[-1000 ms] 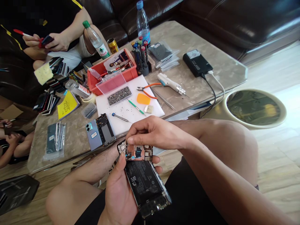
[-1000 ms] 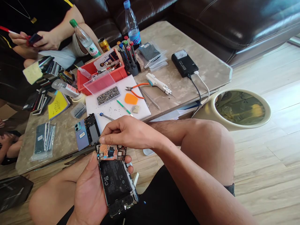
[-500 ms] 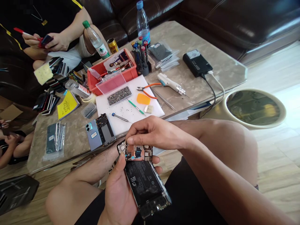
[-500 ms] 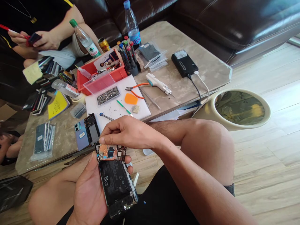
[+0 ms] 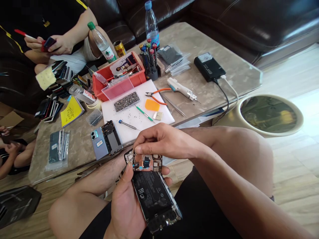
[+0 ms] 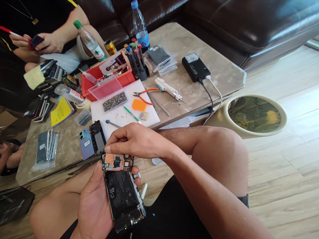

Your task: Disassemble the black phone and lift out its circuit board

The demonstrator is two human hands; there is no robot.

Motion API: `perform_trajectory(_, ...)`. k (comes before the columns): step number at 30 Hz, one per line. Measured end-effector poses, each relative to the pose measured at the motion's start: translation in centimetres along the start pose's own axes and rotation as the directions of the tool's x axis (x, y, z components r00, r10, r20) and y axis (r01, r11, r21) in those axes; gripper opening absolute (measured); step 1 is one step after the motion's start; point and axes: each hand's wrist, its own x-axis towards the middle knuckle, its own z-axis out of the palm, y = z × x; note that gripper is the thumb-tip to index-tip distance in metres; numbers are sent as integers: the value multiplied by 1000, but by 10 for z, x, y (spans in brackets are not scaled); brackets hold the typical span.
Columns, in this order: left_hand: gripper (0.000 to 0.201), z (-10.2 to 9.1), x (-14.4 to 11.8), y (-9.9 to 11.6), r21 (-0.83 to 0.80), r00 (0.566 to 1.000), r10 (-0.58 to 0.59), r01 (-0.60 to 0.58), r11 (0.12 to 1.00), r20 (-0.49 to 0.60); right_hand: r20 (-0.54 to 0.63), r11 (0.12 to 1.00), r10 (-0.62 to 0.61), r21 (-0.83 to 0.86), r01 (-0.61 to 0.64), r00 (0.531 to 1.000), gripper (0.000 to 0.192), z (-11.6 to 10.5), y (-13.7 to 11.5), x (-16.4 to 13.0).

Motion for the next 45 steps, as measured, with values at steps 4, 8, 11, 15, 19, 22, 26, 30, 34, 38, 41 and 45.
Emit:
perform_trajectory(4, 37, 0, -1, -1, 8, 1000, 5, -5, 1000, -9, 2, 1000, 12, 15, -12, 1000, 20, 1, 0, 0)
perform_trajectory(8, 37, 0, -2, -1, 1, 1000, -3, 3, 1000, -21, 0, 1000, 8, 21, -8, 1000, 20, 1, 1, 0)
perform_trajectory(11, 36, 1, -1, 0, -9, 1000, -4, 4, 1000, -28, 6, 1000, 12, 24, -12, 1000, 20, 0, 1, 0)
perform_trajectory(15, 35, 1, 1, 1, -11, 1000, 4, -4, 1000, -25, 6, 1000, 11, 12, -11, 1000, 20, 0, 2, 0)
perform_trajectory(19, 36, 1, 0, -1, 0, 1000, 9, -9, 1000, -17, 5, 1000, 1, 12, -1, 1000, 21, 0, 2, 0)
perform_trajectory(22, 38, 1, -2, -2, -3, 1000, 11, -11, 1000, -29, 5, 1000, -1, 17, 1, 1000, 21, 1, 2, -1)
perform_trajectory(26, 38, 2, -3, -2, 14, 999, 13, -13, 1000, -45, 3, 1000, -4, 23, 4, 1000, 22, 2, 3, -1)
perform_trajectory(30, 39, 2, -2, -2, 25, 998, 21, -19, 1000, -55, 12, 1000, -6, 29, 6, 1000, 22, 1, 3, -1)
perform_trajectory(34, 37, 0, -1, -3, 6, 999, 20, -20, 1000, -49, 11, 999, 0, 32, -1, 1000, 21, 1, 3, -1)
perform_trajectory(38, 37, -1, -1, -4, 0, 999, 20, -20, 1000, -43, 6, 999, 4, 39, -4, 1000, 19, 1, 3, -1)
perform_trajectory(41, 38, -1, -1, -3, 3, 999, 20, -20, 1000, -43, 9, 999, 5, 52, -6, 1000, 19, 2, 3, -1)
perform_trajectory(45, 38, -1, -1, -2, 3, 999, 20, -20, 1000, -35, 16, 998, -1, 70, 0, 1000, 19, 2, 4, -1)
